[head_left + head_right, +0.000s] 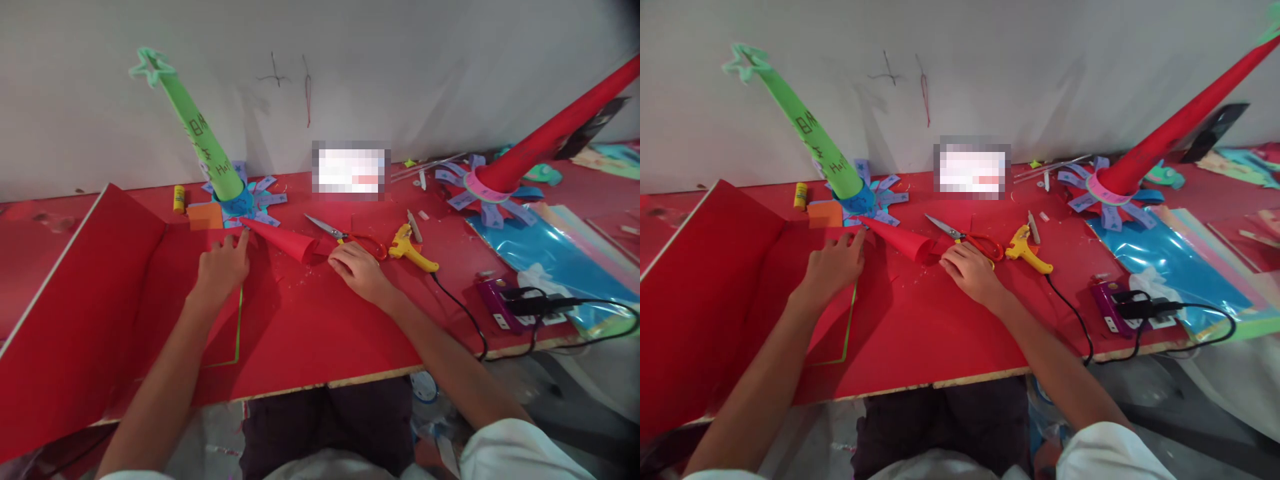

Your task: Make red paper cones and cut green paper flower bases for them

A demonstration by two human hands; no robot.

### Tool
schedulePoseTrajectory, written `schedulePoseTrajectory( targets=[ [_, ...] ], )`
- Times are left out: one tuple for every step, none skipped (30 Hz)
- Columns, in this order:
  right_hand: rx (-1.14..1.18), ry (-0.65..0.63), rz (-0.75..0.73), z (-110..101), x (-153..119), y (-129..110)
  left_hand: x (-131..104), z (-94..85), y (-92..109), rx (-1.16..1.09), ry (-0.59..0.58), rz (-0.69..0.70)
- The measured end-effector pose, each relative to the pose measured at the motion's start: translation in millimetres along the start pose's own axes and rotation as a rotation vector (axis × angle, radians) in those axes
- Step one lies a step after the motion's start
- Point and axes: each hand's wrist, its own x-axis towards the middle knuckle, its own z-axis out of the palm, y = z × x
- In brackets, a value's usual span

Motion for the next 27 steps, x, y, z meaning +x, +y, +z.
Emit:
schedulePoseTrajectory(
  targets=[
    [0.003,0.000,-0.004,-0.8,0.2,0.1,0.5,1.7,1.2,0.011,0.019,-0.019],
    [0.006,0.002,-0.007,-1.5,0.3,0.3,1.0,3.0,2.3,0.022,0.033,-0.033],
    [0.009,0.005,-0.009,-2.1,0.5,0.4,1.3,3.9,3.3,0.033,0.043,-0.041],
    [0.012,0.009,-0.009,-2.5,0.5,0.5,1.6,4.5,4.0,0.042,0.048,-0.041],
    [0.015,0.013,-0.007,-2.5,0.4,0.5,1.9,4.9,4.4,0.050,0.052,-0.037],
    [0.017,0.018,-0.003,-2.4,0.2,0.5,2.1,5.4,4.6,0.056,0.054,-0.033],
    [0.019,0.022,0.004,-2.1,-0.1,0.3,2.3,6.2,4.6,0.064,0.057,-0.031],
    [0.021,0.026,0.012,-1.7,-0.5,0.1,2.4,7.2,4.6,0.071,0.061,-0.029],
    [0.023,0.031,0.021,-1.4,-1.0,-0.3,2.5,8.6,4.6,0.079,0.066,-0.027],
    [0.029,0.035,0.032,-1.1,-1.4,-0.9,2.4,10.1,4.7,0.085,0.071,-0.027],
    [0.041,0.037,0.043,-1.0,-1.7,-1.7,2.3,11.6,5.0,0.090,0.075,-0.029],
    [0.062,0.035,0.052,-1.0,-1.8,-2.7,2.0,12.9,5.3,0.092,0.078,-0.032],
    [0.092,0.027,0.056,-1.0,-1.6,-3.9,1.6,14.0,5.7,0.092,0.080,-0.035],
    [0.128,0.015,0.054,-1.0,-1.2,-5.3,1.1,14.5,6.2,0.090,0.079,-0.038],
    [0.165,-0.003,0.048,-0.8,-0.6,-6.9,0.4,14.6,6.6,0.087,0.078,-0.041],
    [0.200,-0.027,0.035,-0.4,0.1,-8.4,-0.4,14.2,7.0,0.087,0.078,-0.039],
    [0.229,-0.058,0.017,0.4,0.7,-9.8,-1.3,13.4,7.2,0.090,0.078,-0.033],
    [0.247,-0.091,0.000,1.5,1.1,-11.0,-2.3,12.1,7.3,0.096,0.077,-0.026],
    [0.256,-0.126,-0.016,3.0,1.3,-12.0,-3.4,10.6,7.2,0.104,0.075,-0.020],
    [0.260,-0.160,-0.030,4.7,1.2,-12.5,-4.6,8.8,6.8,0.113,0.073,-0.016],
    [0.263,-0.193,-0.041,6.7,0.7,-12.9,-5.7,7.0,6.2,0.120,0.070,-0.011],
    [0.270,-0.218,-0.049,8.7,0.0,-13.0,-6.8,5.3,5.5,0.124,0.069,-0.007],
    [0.282,-0.240,-0.053,10.7,-0.9,-13.0,-7.8,3.8,4.8,0.125,0.071,-0.001],
    [0.299,-0.259,-0.054,12.6,-1.7,-13.2,-8.7,2.5,4.1,0.125,0.073,0.005],
    [0.318,-0.277,-0.050,14.3,-2.5,-13.5,-9.5,1.6,3.7,0.122,0.074,0.011],
    [0.333,-0.293,-0.040,16.0,-3.0,-14.1,-10.1,1.1,3.8,0.119,0.073,0.011],
    [0.344,-0.309,-0.026,17.5,-3.3,-15.0,-10.6,0.9,4.4,0.115,0.072,0.003]
  ],
)
